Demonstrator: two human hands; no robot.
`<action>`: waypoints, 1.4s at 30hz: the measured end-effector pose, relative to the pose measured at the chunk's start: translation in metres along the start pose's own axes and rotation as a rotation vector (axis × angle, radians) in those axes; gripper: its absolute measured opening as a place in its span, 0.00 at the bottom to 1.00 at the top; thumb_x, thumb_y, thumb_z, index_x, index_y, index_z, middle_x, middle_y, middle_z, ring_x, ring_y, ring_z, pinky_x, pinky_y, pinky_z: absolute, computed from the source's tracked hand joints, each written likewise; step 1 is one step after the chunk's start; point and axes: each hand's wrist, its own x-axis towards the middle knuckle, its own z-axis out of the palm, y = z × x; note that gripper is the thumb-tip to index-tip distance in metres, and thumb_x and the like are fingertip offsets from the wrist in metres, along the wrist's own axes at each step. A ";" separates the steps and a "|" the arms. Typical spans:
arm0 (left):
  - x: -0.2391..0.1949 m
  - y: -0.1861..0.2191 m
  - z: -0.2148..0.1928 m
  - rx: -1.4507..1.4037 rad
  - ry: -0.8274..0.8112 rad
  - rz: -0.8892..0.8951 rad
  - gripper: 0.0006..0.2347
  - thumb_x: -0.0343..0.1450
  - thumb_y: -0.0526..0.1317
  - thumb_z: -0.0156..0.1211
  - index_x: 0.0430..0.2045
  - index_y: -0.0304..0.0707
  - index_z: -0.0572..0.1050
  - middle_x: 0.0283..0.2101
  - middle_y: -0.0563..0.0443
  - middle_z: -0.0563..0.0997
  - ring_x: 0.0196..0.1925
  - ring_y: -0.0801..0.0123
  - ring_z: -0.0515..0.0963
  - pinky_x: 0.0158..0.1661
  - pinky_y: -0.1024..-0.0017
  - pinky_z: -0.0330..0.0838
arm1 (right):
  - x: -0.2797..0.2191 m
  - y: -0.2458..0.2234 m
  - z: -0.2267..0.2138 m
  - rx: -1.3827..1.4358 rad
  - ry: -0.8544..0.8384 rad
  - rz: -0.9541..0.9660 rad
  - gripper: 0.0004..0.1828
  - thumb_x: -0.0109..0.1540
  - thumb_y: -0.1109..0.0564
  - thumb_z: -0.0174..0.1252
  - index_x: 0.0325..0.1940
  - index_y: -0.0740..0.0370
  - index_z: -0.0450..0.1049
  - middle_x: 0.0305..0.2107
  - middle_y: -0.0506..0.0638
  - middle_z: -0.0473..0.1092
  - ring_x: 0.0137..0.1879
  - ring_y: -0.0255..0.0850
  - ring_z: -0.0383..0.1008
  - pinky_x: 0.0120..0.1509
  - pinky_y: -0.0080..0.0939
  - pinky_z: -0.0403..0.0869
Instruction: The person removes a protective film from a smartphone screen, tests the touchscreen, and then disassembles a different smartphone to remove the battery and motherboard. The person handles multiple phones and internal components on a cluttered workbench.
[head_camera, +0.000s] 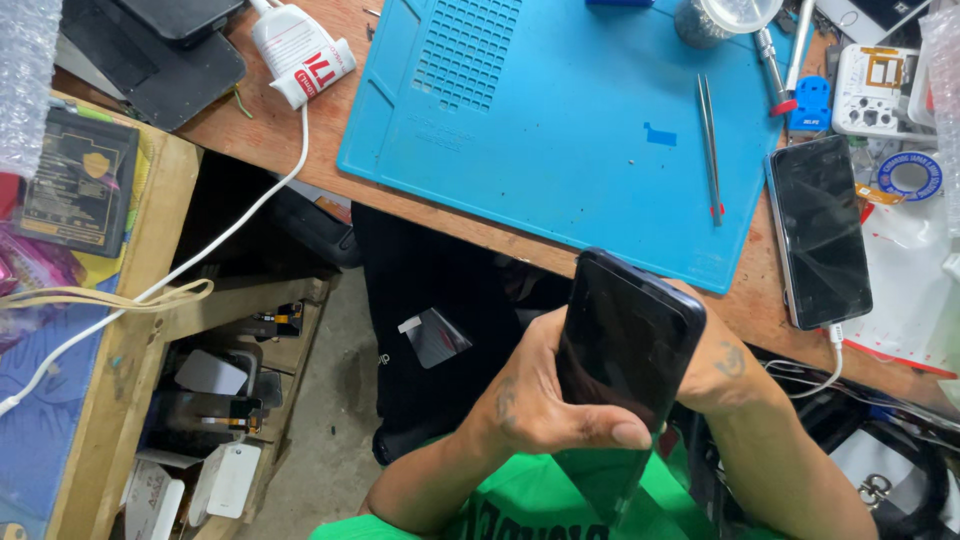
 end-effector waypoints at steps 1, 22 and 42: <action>0.000 -0.001 -0.001 0.010 0.014 0.002 0.23 0.68 0.46 0.79 0.45 0.27 0.73 0.41 0.53 0.78 0.44 0.78 0.75 0.50 0.77 0.72 | 0.000 0.000 0.001 -0.104 0.055 0.016 0.44 0.48 0.49 0.80 0.61 0.70 0.70 0.49 0.53 0.74 0.52 0.38 0.75 0.56 0.41 0.76; -0.018 -0.015 -0.030 -0.332 0.019 0.105 0.38 0.73 0.68 0.43 0.59 0.23 0.66 0.59 0.42 0.76 0.62 0.62 0.75 0.63 0.65 0.70 | -0.002 -0.052 0.014 -0.110 0.443 -0.546 0.29 0.65 0.71 0.63 0.67 0.73 0.59 0.50 0.63 0.73 0.54 0.44 0.78 0.67 0.44 0.77; 0.017 -0.004 -0.035 0.261 0.481 -0.033 0.10 0.74 0.40 0.65 0.39 0.27 0.79 0.34 0.52 0.79 0.35 0.75 0.74 0.39 0.73 0.70 | 0.106 -0.139 -0.021 -1.297 0.229 -0.642 0.08 0.80 0.64 0.49 0.56 0.76 0.70 0.45 0.59 0.74 0.49 0.41 0.79 0.55 0.38 0.81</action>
